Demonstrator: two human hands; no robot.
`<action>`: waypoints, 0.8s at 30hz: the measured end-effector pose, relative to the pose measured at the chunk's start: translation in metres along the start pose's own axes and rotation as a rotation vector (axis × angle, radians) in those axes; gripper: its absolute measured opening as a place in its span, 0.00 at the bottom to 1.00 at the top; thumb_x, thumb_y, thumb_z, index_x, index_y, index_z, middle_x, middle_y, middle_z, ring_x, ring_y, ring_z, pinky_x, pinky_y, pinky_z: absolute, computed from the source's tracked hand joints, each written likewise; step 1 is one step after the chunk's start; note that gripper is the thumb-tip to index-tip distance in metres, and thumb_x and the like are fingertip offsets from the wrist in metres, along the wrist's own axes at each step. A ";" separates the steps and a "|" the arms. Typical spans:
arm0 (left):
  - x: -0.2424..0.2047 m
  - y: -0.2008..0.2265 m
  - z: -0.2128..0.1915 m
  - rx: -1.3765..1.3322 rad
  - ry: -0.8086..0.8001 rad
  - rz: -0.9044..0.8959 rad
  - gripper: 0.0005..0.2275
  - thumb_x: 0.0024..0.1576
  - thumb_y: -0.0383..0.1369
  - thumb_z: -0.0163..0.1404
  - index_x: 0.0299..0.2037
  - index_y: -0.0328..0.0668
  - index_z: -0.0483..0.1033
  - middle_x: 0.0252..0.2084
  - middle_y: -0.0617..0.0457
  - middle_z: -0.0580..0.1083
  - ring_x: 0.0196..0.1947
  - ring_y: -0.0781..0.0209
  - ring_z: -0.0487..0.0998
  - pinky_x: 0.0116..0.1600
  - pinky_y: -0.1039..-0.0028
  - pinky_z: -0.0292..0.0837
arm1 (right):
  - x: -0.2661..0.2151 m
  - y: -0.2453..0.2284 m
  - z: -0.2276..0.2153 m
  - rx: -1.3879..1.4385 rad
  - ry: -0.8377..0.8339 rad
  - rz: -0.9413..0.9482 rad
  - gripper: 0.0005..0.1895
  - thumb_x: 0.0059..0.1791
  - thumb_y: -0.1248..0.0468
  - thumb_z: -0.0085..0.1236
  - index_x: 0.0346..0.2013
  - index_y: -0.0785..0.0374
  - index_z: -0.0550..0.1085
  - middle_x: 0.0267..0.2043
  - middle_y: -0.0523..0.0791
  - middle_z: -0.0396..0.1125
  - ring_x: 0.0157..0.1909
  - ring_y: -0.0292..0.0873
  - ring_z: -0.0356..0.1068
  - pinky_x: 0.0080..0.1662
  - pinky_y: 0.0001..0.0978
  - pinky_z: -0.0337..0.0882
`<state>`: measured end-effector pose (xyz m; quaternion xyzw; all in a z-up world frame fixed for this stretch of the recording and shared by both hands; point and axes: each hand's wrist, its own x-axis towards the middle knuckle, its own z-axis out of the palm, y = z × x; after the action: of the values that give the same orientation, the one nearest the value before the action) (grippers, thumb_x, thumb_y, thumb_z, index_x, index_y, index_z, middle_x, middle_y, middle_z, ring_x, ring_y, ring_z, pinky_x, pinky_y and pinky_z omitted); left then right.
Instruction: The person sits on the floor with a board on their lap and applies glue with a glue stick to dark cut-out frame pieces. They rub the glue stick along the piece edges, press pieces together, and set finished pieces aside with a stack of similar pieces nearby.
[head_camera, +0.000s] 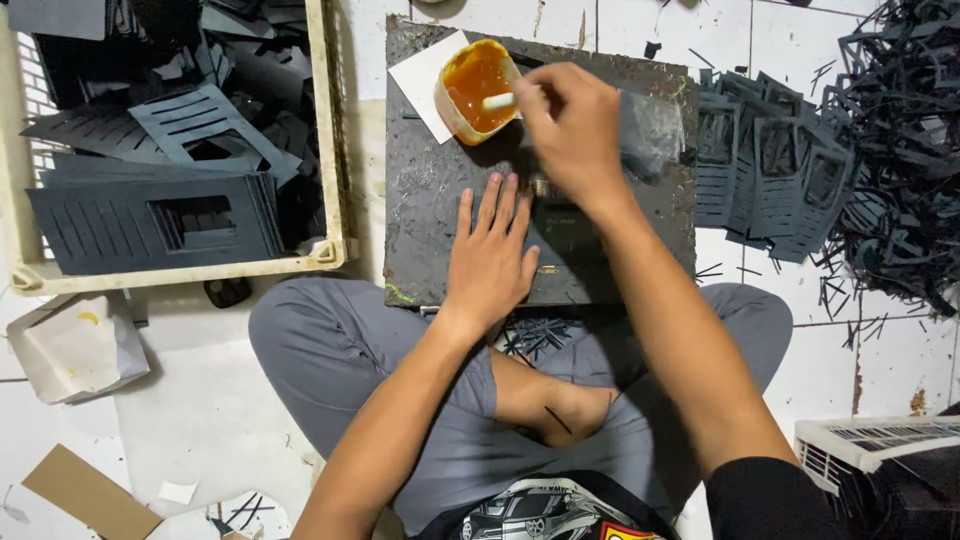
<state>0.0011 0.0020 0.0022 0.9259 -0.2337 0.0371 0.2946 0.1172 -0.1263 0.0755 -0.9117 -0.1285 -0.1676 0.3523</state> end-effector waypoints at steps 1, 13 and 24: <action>-0.001 -0.001 0.001 -0.001 0.002 0.001 0.27 0.57 0.39 0.48 0.64 0.26 0.67 0.74 0.34 0.56 0.77 0.41 0.46 0.77 0.47 0.37 | -0.004 0.000 -0.004 -0.002 0.000 -0.002 0.06 0.53 0.69 0.58 0.35 0.70 0.80 0.27 0.43 0.70 0.24 0.34 0.59 0.26 0.25 0.59; -0.002 -0.004 0.005 0.054 -0.009 0.028 0.30 0.60 0.36 0.47 0.70 0.23 0.59 0.75 0.35 0.55 0.77 0.41 0.47 0.77 0.49 0.38 | -0.045 0.010 -0.008 0.040 0.004 0.064 0.04 0.52 0.71 0.60 0.37 0.70 0.79 0.27 0.43 0.67 0.25 0.36 0.57 0.28 0.28 0.57; -0.003 -0.011 0.009 -0.022 -0.133 -0.014 0.27 0.66 0.34 0.46 0.74 0.34 0.55 0.77 0.37 0.52 0.79 0.43 0.44 0.78 0.49 0.28 | -0.094 0.006 -0.055 1.492 0.158 0.847 0.06 0.57 0.61 0.53 0.47 0.56 0.74 0.32 0.40 0.60 0.33 0.34 0.60 0.37 0.23 0.59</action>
<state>0.0029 0.0059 -0.0119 0.9246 -0.2464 -0.0291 0.2890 0.0219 -0.1794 0.0734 -0.3984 0.1710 0.0433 0.9001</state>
